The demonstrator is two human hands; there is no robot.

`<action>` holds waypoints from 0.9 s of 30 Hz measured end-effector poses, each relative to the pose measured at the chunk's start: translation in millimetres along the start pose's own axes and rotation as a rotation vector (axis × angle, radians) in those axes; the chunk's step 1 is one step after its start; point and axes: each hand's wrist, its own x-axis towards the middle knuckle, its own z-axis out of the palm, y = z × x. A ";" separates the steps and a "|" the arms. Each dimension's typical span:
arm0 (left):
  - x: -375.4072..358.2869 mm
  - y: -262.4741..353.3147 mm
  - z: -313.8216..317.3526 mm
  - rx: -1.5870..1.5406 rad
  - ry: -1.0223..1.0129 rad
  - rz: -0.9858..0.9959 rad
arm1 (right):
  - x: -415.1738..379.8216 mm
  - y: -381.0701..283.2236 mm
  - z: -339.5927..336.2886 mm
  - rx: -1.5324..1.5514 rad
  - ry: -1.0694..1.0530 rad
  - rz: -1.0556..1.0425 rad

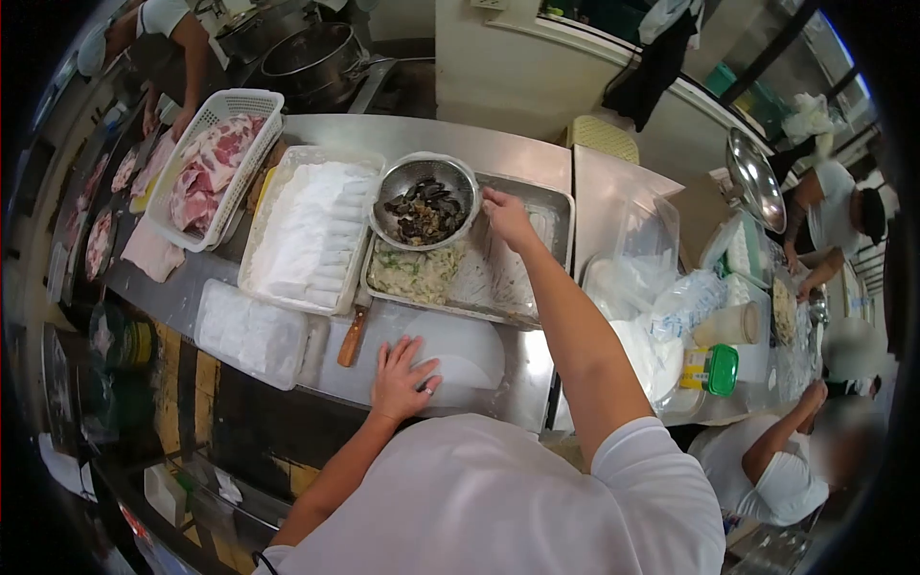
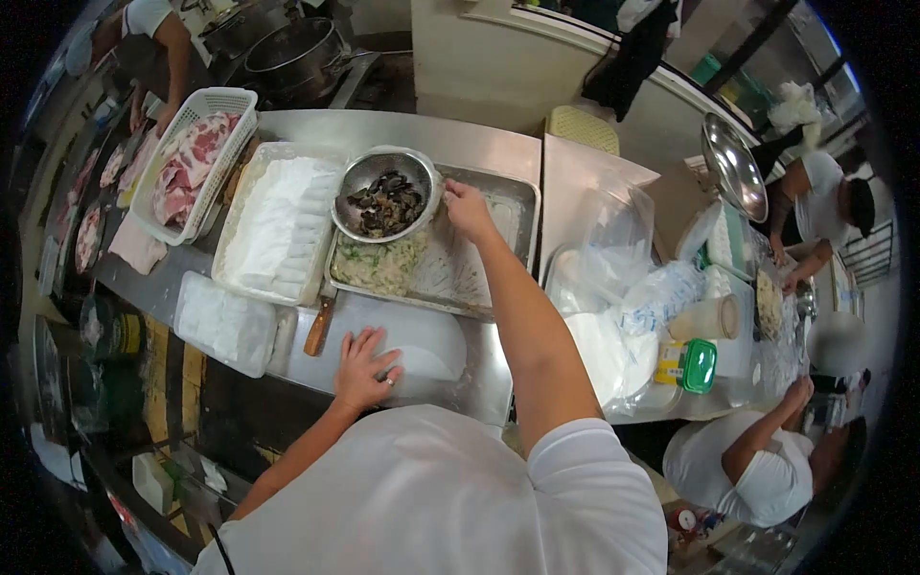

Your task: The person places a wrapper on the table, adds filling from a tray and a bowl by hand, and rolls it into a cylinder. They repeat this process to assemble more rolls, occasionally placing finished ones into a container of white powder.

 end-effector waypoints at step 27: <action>-0.3 3.4 -6.3 -0.038 0.026 0.017 | -127.5 -22.5 36.8 -0.519 -0.220 -0.195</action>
